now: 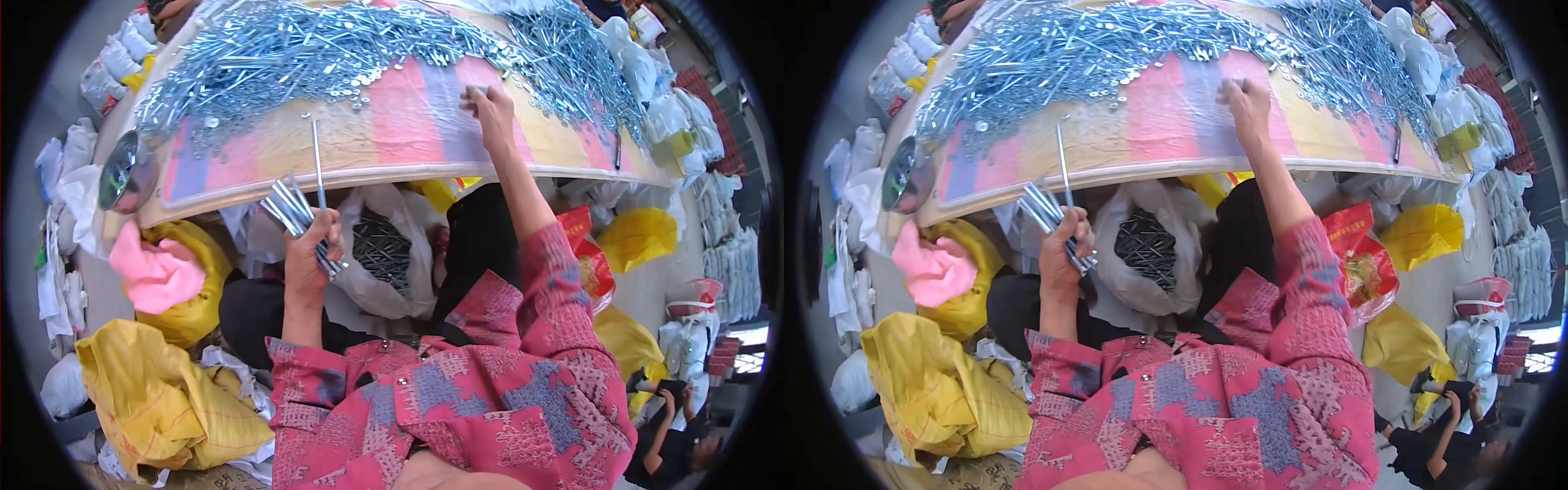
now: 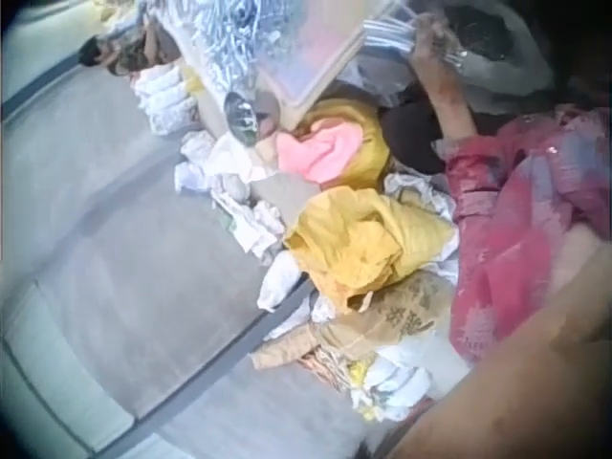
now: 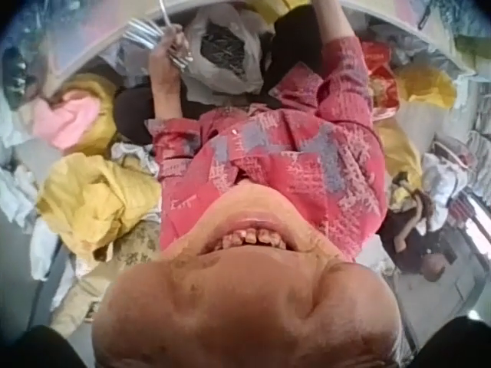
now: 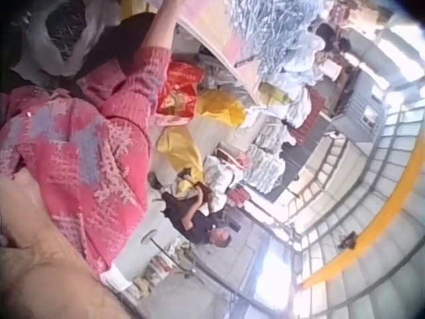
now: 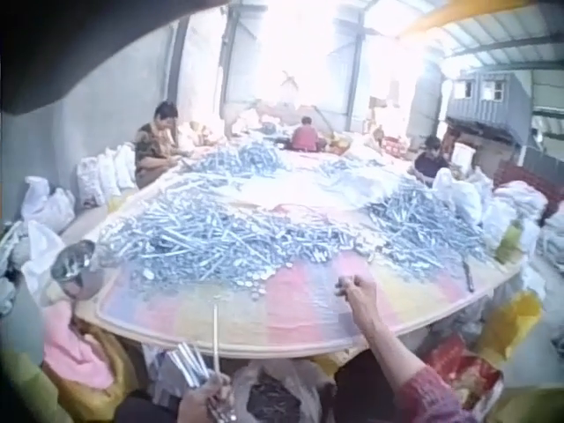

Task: The person assembles anchor bolts by holding metal rods and threading washers, sleeves, and nuts onto them by hand.

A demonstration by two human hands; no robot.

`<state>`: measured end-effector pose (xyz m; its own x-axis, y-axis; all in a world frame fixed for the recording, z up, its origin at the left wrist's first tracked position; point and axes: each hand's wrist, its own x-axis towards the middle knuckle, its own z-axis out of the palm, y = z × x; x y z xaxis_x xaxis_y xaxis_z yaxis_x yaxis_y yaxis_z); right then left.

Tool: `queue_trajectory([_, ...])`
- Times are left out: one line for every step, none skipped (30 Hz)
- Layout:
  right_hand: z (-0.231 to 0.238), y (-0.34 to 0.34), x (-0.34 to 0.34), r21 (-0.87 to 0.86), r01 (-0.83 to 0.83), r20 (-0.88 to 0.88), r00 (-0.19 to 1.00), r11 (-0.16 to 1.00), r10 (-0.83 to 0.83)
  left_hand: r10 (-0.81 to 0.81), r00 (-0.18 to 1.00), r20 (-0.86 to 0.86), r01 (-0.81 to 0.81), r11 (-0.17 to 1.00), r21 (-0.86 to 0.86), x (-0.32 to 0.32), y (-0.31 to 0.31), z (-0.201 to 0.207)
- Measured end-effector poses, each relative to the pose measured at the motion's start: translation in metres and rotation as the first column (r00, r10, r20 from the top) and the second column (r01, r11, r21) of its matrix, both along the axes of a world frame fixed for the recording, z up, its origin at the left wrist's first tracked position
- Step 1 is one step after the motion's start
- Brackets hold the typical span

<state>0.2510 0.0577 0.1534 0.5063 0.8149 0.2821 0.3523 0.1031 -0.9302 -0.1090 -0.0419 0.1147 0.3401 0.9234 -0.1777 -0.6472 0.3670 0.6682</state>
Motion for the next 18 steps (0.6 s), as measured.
queue_trajectory([-0.008, 0.021, 0.006, 0.055, 0.042, -0.056, 0.998, 0.998, -0.039, -0.001, 1.0, 0.002, 0.001, 1.0, -0.011, 0.002, -0.003, 0.003])
queue_trajectory([-0.014, 0.042, 0.021, 0.057, 0.051, -0.061, 0.997, 0.997, -0.047, -0.007, 1.0, 0.0, 0.007, 1.0, -0.016, 0.003, -0.005, 0.002])
queue_trajectory([-0.017, 0.063, 0.038, 0.044, 0.123, 0.174, 0.976, 0.991, -0.128, -0.016, 1.0, -0.007, 0.016, 1.0, -0.011, 0.008, -0.002, 0.0])
queue_trajectory([-0.027, 0.083, 0.04, 0.035, 0.179, 0.386, 0.905, 0.983, -0.179, -0.006, 1.0, -0.023, 0.005, 0.999, -0.033, 0.007, -0.004, -0.003])
queue_trajectory([-0.03, 0.099, 0.042, 0.038, 0.179, 0.369, 0.912, 0.983, -0.18, -0.004, 0.999, -0.033, 0.002, 0.999, -0.048, 0.01, -0.003, -0.004])
queue_trajectory([-0.033, 0.114, 0.043, -0.033, 0.276, 0.482, 0.846, 0.961, -0.226, 0.022, 0.999, -0.024, -0.024, 0.998, -0.05, 0.015, -0.004, -0.003])
queue_trajectory([-0.031, 0.122, 0.042, -0.093, 0.377, 0.596, 0.763, 0.922, -0.252, 0.002, 0.999, -0.04, -0.004, 0.999, -0.047, 0.018, -0.006, -0.002])
queue_trajectory([-0.029, 0.127, 0.042, -0.096, 0.38, 0.587, 0.768, 0.92, -0.256, -0.021, 0.998, -0.054, 0.019, 0.999, -0.046, 0.019, -0.005, -0.001])
queue_trajectory([-0.027, 0.131, 0.043, -0.067, 0.379, 0.66, 0.711, 0.923, -0.244, -0.028, 0.998, -0.062, 0.025, 0.999, -0.046, 0.02, -0.001, -0.001])
queue_trajectory([-0.028, 0.132, 0.045, -0.045, 0.37, 0.731, 0.645, 0.928, -0.222, -0.046, 0.996, -0.081, 0.045, 0.999, -0.025, 0.022, 0.001, -0.002])
queue_trajectory([-0.032, 0.136, 0.053, -0.02, 0.367, 0.741, 0.63, 0.93, -0.233, -0.066, 0.993, -0.097, 0.066, 0.998, -0.006, 0.023, 0.001, -0.003])
queue_trajectory([-0.034, 0.132, 0.062, -0.028, 0.369, 0.743, 0.629, 0.929, -0.228, -0.069, 0.993, -0.096, 0.068, 0.998, -0.015, 0.024, 0.001, -0.003])
queue_trajectory([-0.028, 0.13, 0.065, -0.151, 0.296, 0.741, 0.665, 0.943, -0.09, -0.078, 0.99, -0.12, 0.078, 0.997, -0.009, 0.024, 0.001, -0.002])
queue_trajectory([-0.015, 0.123, 0.059, -0.274, 0.219, 0.723, 0.69, 0.937, 0.05, -0.088, 0.986, -0.143, 0.088, 0.996, -0.006, 0.023, 0.0, -0.002])
queue_trajectory([-0.005, 0.109, 0.051, -0.266, 0.151, 0.713, 0.695, 0.952, 0.089, -0.101, 0.983, -0.15, 0.1, 0.995, -0.016, 0.022, -0.001, 0.001])
queue_trajectory([-0.002, 0.101, 0.056, -0.274, 0.16, 0.718, 0.69, 0.948, 0.091, -0.122, 0.976, -0.182, 0.121, 0.992, -0.017, 0.026, -0.001, 0.005])
queue_trajectory([-0.001, 0.094, 0.058, -0.346, 0.114, 0.724, 0.663, 0.931, 0.188, -0.129, 0.974, -0.188, 0.129, 0.992, -0.014, 0.027, -0.001, 0.005])
queue_trajectory([-0.001, 0.089, 0.058, -0.417, 0.069, 0.722, 0.631, 0.906, 0.284, -0.135, 0.971, -0.195, 0.135, 0.991, -0.013, 0.029, -0.001, 0.004])
